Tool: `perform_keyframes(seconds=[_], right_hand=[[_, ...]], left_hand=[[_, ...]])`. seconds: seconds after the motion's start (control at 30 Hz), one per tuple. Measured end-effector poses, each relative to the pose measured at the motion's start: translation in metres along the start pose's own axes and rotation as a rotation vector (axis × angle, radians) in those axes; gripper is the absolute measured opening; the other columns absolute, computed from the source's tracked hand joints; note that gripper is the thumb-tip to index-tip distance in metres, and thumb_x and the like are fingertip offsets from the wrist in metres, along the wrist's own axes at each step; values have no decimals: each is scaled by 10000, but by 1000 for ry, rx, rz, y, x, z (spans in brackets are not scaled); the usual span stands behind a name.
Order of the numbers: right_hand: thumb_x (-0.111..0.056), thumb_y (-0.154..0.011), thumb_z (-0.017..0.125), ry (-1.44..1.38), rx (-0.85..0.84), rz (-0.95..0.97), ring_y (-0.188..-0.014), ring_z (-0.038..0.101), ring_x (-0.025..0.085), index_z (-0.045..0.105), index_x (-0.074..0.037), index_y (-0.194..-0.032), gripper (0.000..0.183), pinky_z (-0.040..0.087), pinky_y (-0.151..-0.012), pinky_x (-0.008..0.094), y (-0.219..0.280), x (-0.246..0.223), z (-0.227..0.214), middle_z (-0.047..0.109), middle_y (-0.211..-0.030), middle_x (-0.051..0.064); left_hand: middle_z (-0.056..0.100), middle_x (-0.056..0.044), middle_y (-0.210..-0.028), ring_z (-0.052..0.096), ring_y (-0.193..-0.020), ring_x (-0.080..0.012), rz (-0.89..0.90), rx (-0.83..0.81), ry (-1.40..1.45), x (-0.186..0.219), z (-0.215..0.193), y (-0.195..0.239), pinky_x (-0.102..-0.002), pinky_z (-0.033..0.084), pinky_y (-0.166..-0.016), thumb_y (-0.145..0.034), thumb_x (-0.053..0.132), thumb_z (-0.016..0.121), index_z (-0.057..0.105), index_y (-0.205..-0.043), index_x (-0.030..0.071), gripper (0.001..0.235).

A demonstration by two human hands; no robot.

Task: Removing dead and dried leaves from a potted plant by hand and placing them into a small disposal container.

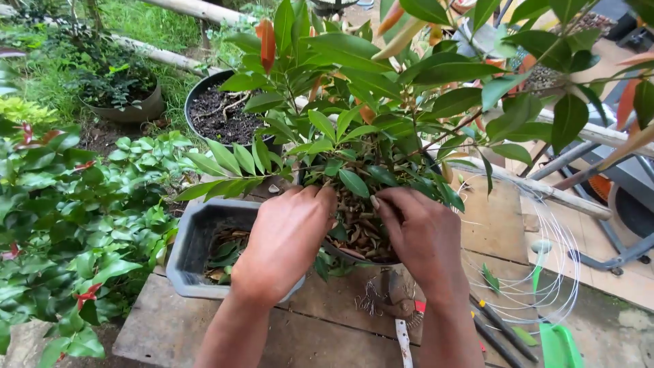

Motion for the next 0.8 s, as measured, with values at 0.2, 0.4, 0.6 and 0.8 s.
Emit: perform_keyframes(seconds=[0.2, 0.4, 0.6, 0.8], right_hand=[[-332, -996, 670, -77, -12, 32, -726, 736, 294, 714, -272, -1018, 77, 582, -634, 431, 3, -7, -11, 730, -740, 10], [-301, -990, 655, -225, -100, 42, -740, 749, 320, 696, -237, -1017, 81, 579, -632, 438, 1, -13, -18, 761, -719, 34], [-327, -985, 633, 103, -181, 51, -738, 735, 370, 735, -277, -1107, 167, 586, -655, 512, 1, -3, -15, 745, -743, 85], [-425, -950, 623, 217, -293, 79, -697, 742, 382, 713, -353, -1121, 206, 611, -638, 542, 6, -4, 2, 746, -771, 56]], left_hand=[[698, -28, -775, 749, -767, -264, -45, -70, 55, -3, -4, 1, -380, 612, -649, -824, 221, 843, 674, -1049, 126, 296], [715, -72, -768, 748, -740, -294, -7, -108, 60, 8, -5, 0, -418, 620, -631, -825, 201, 842, 668, -1118, 102, 355], [730, -125, -784, 761, -696, -348, -44, -135, 117, 14, -15, -1, -482, 623, -602, -950, 167, 713, 612, -1210, 46, 305], [767, -150, -828, 765, -658, -410, -73, -23, 340, 8, -12, 11, -536, 628, -594, -989, 93, 614, 659, -1236, 73, 252]])
Point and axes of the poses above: each hand's wrist, its own y-axis away from the middle knuckle, its own z-axis out of the palm, x = y × z, the point moved 1 cm from there along -y, towards the middle knuckle
